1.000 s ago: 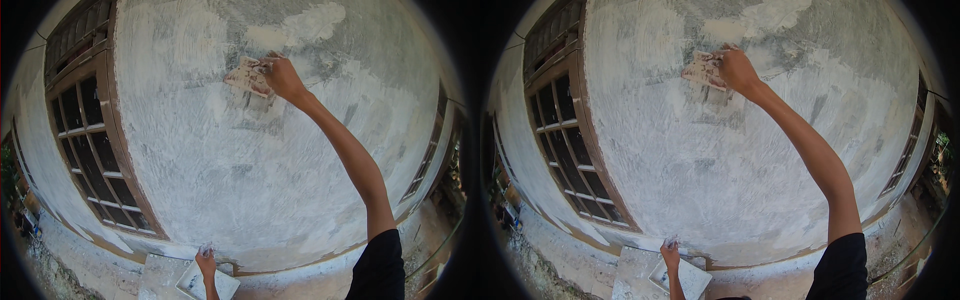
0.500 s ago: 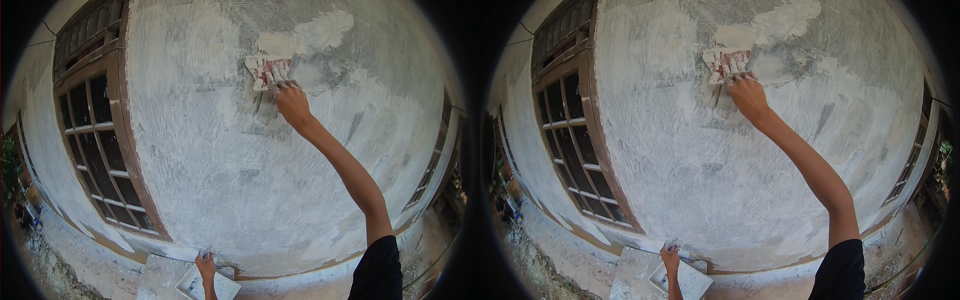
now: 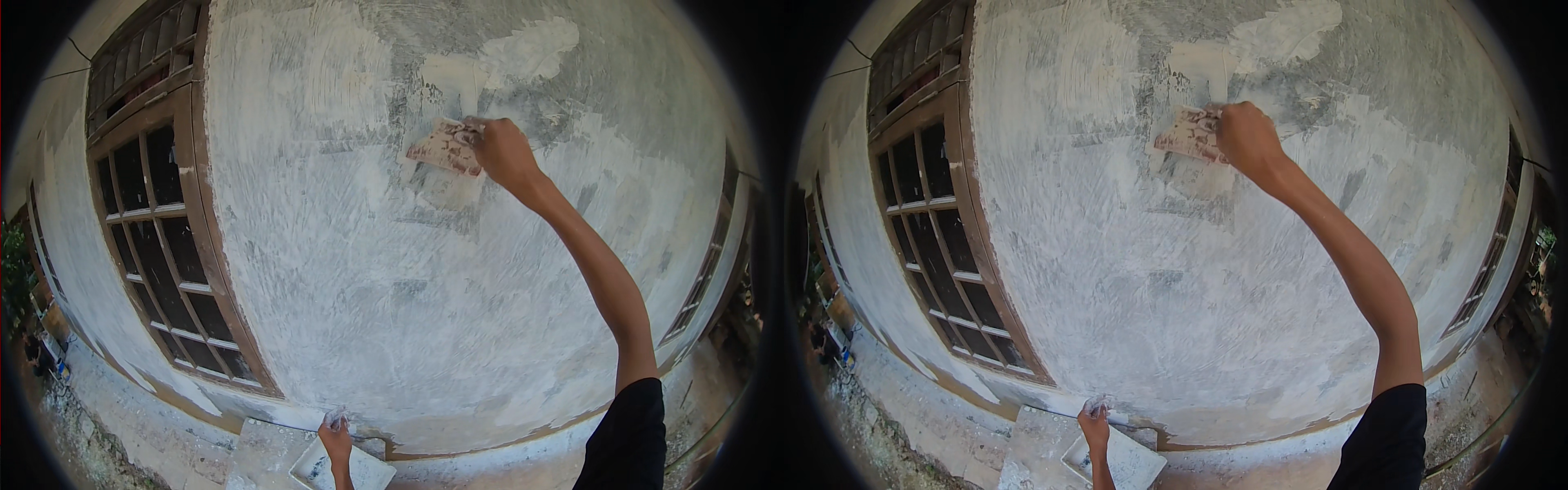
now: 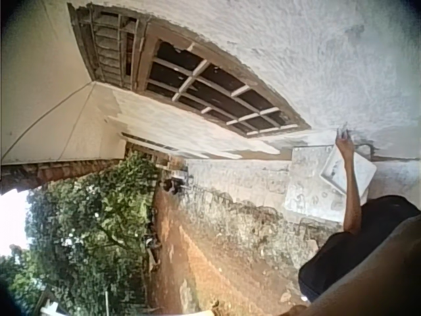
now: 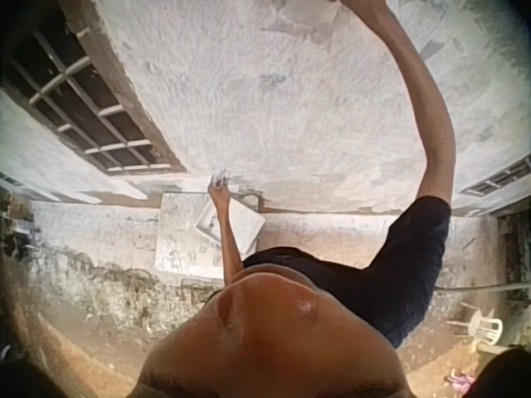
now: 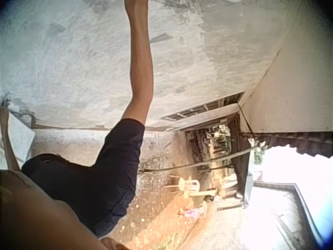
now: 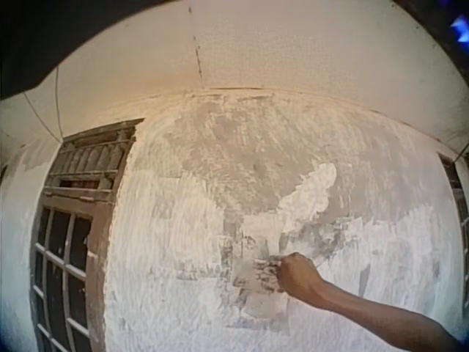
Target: The person applies and smooths wall putty onto an exterior wall using a handheld scraper tool.
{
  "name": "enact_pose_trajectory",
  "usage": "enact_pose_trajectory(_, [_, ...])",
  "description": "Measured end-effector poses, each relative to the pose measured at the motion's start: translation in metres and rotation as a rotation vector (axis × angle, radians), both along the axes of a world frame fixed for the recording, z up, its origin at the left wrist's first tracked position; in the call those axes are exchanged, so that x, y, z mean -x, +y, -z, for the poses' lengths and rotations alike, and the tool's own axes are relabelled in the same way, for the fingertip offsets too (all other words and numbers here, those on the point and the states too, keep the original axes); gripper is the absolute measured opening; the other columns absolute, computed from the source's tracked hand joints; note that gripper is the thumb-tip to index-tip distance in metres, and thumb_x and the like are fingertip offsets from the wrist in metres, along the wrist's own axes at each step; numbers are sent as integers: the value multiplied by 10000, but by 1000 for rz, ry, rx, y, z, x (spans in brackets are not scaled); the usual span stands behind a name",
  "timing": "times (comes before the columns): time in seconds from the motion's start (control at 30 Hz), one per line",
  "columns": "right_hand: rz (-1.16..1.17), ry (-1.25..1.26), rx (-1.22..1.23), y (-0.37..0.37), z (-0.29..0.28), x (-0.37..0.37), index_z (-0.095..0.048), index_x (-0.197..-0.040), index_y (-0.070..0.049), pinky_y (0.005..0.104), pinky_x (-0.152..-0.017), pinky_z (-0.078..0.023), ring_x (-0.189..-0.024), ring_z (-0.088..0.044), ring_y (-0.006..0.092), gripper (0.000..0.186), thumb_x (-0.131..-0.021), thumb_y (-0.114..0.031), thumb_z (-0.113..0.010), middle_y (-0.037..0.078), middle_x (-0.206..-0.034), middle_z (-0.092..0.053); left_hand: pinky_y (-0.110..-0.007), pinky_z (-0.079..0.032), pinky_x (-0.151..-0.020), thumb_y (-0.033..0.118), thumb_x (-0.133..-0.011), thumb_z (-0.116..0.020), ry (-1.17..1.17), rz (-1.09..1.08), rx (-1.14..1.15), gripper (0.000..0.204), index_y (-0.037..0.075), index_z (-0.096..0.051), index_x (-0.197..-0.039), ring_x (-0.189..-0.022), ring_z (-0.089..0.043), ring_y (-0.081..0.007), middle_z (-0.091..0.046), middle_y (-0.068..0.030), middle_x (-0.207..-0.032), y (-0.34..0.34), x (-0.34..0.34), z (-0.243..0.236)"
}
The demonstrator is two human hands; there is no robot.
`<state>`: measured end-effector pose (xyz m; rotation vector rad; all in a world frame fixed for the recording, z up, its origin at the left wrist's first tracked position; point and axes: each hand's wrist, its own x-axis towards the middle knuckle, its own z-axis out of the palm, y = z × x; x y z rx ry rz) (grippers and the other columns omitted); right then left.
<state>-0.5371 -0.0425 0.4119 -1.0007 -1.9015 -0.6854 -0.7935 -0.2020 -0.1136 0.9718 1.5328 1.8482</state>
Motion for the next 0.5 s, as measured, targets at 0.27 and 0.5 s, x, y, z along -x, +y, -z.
enact_pose_trajectory(0.27, [89,333,-520,18,-145,-86,-650,-805,59,469,-661,-492,-724,-619,431,263,-777,-188,-563,287,-714,-608,-233,-474,-722,-106,-851,-506,-21,-14,-10,233,-80,-598,-1063,-801,-585,-118,-639,-99,-912,1,5,2])
enact_pose_trajectory(0.5, [273,-14,-584,32,-12,-27,-658,-685,-13,428,-579,-531,-630,-646,351,140,-739,-28,-530,209,-685,-629,-227,-475,-712,-116,-840,-501,-16,-30,-18,235,-77,-603,-1048,-781,-592,-123,-641,-100,-906,8,3,2])
